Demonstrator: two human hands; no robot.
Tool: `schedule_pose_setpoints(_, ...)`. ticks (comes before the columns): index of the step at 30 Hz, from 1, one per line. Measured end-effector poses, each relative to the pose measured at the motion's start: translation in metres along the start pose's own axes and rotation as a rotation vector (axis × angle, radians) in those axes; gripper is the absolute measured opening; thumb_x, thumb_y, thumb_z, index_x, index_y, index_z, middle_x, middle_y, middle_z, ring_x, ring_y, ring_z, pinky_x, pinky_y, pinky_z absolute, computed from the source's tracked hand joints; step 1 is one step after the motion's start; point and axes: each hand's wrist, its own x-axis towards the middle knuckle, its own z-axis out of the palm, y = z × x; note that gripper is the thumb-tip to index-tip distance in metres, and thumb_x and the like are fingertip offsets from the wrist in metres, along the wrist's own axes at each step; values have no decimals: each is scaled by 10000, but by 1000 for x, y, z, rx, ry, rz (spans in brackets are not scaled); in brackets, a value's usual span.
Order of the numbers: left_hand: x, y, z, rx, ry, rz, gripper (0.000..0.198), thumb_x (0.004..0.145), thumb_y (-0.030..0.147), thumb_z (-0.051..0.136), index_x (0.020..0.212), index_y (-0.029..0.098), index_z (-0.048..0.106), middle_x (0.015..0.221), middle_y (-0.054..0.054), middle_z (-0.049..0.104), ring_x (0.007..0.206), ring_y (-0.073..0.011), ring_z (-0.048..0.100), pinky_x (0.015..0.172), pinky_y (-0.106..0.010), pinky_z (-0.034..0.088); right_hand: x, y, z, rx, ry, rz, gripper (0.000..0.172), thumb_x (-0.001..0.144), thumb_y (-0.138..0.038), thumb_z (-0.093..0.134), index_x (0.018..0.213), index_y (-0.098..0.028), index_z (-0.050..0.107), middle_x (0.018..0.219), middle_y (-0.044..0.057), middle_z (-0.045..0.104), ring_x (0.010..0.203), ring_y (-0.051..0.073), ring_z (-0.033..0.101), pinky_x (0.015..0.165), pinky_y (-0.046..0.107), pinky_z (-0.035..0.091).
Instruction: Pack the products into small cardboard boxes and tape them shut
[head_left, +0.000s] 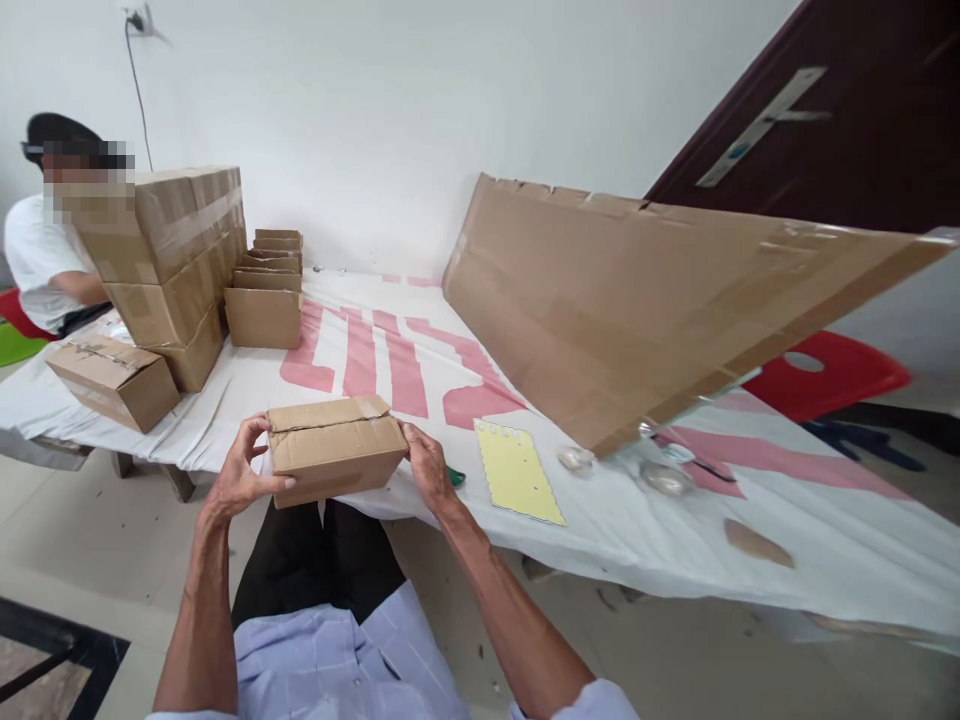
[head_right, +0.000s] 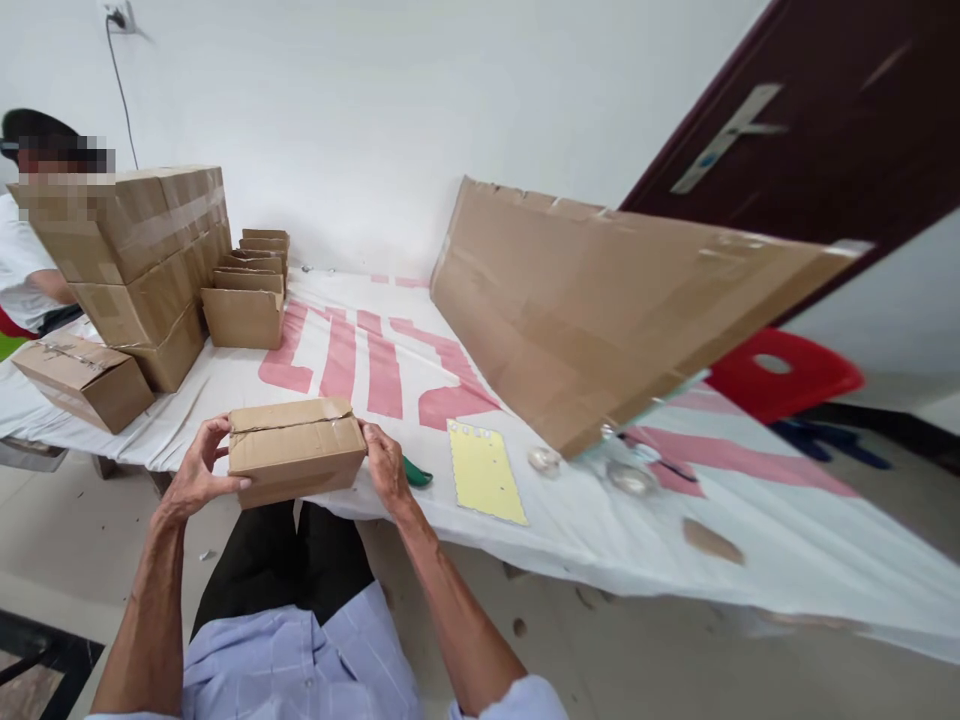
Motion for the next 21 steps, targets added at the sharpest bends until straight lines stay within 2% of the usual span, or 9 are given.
schedule_pose_setpoints(3, -6, -5, 4, -33, 2, -13, 917, 602, 384, 1008, 1347, 321, 476, 1683, -157, 405, 1591, -393, 366, 1189, -538, 400, 3, 3, -8, -29, 22, 44, 727, 811, -836, 643, 1080, -188, 833, 1152, 145, 834, 1117, 349, 747, 974, 484, 604)
schedule_pose_setpoints(7, -13, -22, 7, -85, -33, -27, 1182, 598, 397, 1006, 1572, 316, 340, 1717, -211, 380, 1630, -417, 307, 1209, -574, 388, 2, 3, -22, -141, 77, 67, 809, 740, -883, 672, 1048, -150, 821, 1103, 179, 828, 1053, 358, 756, 887, 499, 624)
schedule_pose_setpoints(9, -16, -32, 9, -93, -60, -39, 1271, 566, 408, 1013, 1621, 283, 316, 1715, -225, 380, 1625, -426, 313, 1236, -586, 360, -1, -1, -27, -164, 67, 65, 825, 744, -891, 663, 1054, -143, 819, 1110, 186, 825, 1036, 358, 759, 860, 494, 627)
schedule_pose_setpoints(12, -21, -42, 12, -85, -62, -37, 1300, 535, 411, 1014, 1632, 231, 339, 1688, -231, 414, 1603, -422, 348, 1262, -589, 329, -6, -9, -28, -180, 22, 18, 807, 792, -879, 635, 1089, -152, 824, 1155, 184, 822, 1078, 359, 751, 879, 479, 622)
schedule_pose_setpoints(16, -24, -39, 18, -14, 8, -42, 1289, 534, 422, 1006, 1637, 233, 365, 1668, -222, 429, 1570, -442, 378, 1174, -592, 447, -7, -11, -28, -280, 45, -43, 813, 823, -873, 589, 1086, -142, 826, 1144, 182, 825, 1090, 361, 732, 926, 472, 597)
schedule_pose_setpoints(18, -25, -33, 22, 9, 38, -27, 1292, 537, 435, 1008, 1643, 240, 368, 1675, -216, 409, 1564, -445, 380, 1123, -562, 505, -4, -5, -32, -341, 66, -43, 820, 833, -874, 555, 1064, -133, 820, 1114, 185, 826, 1053, 357, 729, 920, 470, 589)
schedule_pose_setpoints(21, -25, -24, 27, 40, 63, 1, 1294, 538, 467, 1010, 1642, 243, 373, 1676, -203, 401, 1555, -444, 386, 1102, -539, 530, 1, 10, -46, -463, 69, -68, 808, 858, -856, 493, 1068, -140, 805, 1104, 188, 818, 1019, 348, 719, 916, 481, 578)
